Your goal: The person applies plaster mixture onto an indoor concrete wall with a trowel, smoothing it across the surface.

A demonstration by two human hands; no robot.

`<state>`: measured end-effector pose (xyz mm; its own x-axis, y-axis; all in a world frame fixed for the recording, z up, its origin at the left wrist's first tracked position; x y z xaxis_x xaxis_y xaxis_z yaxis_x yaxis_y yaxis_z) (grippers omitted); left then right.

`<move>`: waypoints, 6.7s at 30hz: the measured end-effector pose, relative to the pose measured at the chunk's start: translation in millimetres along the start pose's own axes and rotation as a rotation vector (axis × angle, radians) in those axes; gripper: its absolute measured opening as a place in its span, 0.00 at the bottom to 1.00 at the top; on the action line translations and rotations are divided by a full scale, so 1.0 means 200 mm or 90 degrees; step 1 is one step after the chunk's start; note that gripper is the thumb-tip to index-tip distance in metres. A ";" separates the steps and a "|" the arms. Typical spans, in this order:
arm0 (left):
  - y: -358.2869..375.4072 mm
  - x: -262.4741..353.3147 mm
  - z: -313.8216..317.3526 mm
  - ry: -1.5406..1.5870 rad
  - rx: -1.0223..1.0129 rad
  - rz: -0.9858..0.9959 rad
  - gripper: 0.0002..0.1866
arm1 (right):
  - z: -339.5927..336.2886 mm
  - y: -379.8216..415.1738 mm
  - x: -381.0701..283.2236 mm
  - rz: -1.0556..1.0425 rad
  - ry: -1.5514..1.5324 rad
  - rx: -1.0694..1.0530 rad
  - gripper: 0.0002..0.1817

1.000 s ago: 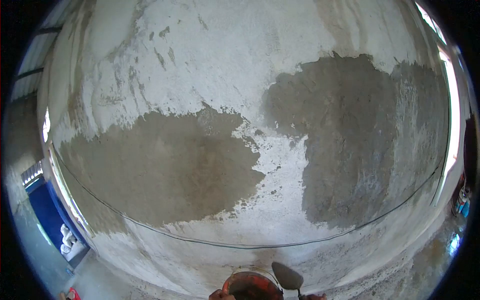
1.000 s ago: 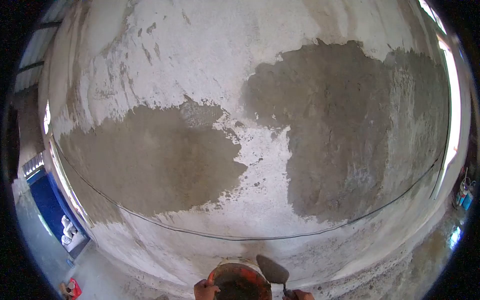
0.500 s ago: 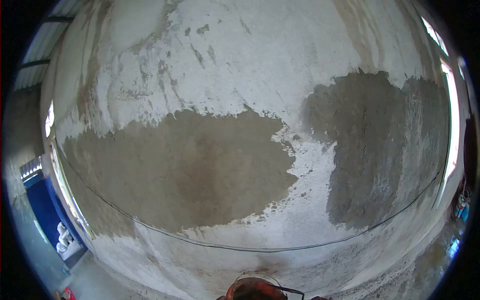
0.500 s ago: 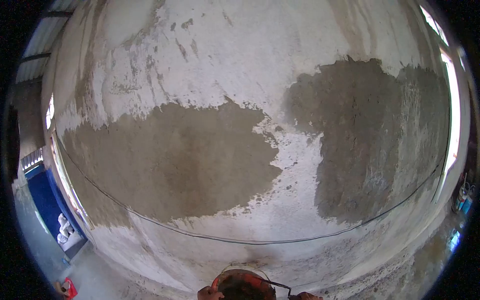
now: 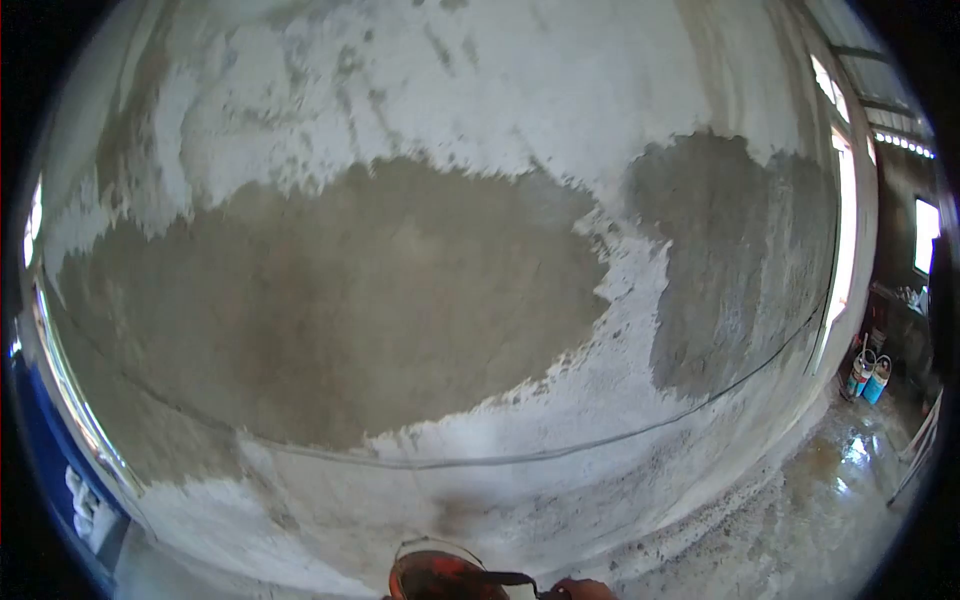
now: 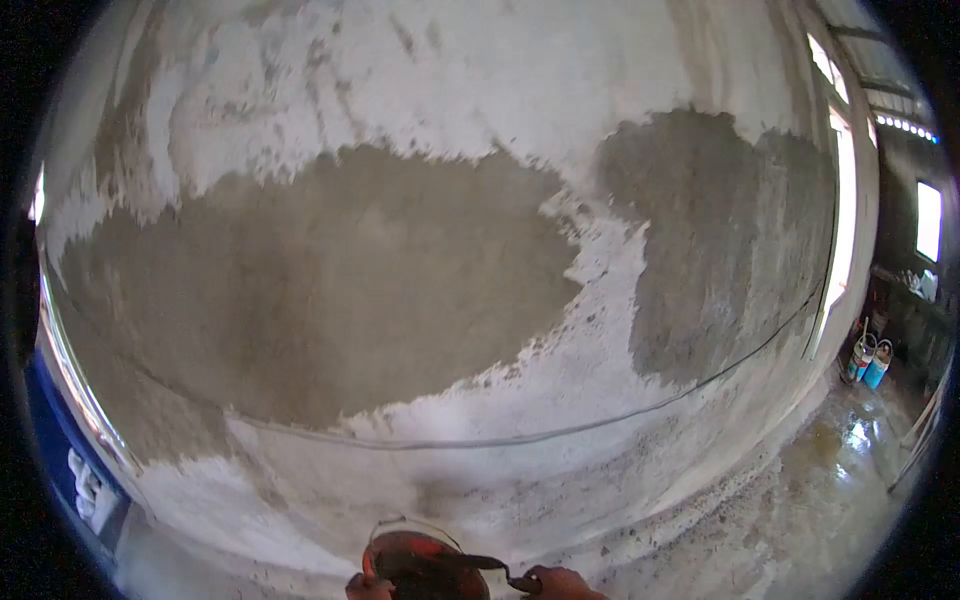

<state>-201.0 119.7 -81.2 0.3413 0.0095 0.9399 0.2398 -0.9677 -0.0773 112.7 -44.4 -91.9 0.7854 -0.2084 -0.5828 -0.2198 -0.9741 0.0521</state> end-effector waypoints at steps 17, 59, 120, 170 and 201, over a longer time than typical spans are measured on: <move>-0.16 0.17 -0.35 0.087 -0.052 -0.027 0.18 | 0.09 -0.26 -0.51 -0.262 0.353 0.013 0.15; -0.05 0.59 -0.02 0.376 -0.161 0.010 0.17 | -0.54 0.03 -0.20 -0.122 -0.163 0.354 0.21; 0.33 0.71 0.36 0.476 -0.037 -0.012 0.14 | -1.99 -0.82 0.42 -0.212 -0.436 0.280 0.25; 0.65 0.78 0.82 0.358 -0.038 0.007 0.12 | -2.42 -0.89 0.06 -0.321 -0.227 0.295 0.25; 0.78 0.74 1.01 0.232 -0.085 -0.058 0.17 | -1.48 -0.05 0.99 -0.120 -0.366 0.187 0.12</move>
<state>71.2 20.4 -20.8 -0.0270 0.0301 0.9992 0.1260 -0.9915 0.0333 441.8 -101.3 33.1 0.4106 0.1220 -0.9036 -0.3210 -0.9082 -0.2684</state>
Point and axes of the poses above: each hand's wrist, its own y-axis away from the middle knuckle, its own z-axis out of the palm, x = y × z, the point moved 6 cm from there along -y, towards the middle knuckle, and after that the axes turned 3 degrees about y, right-handed, at the moved point
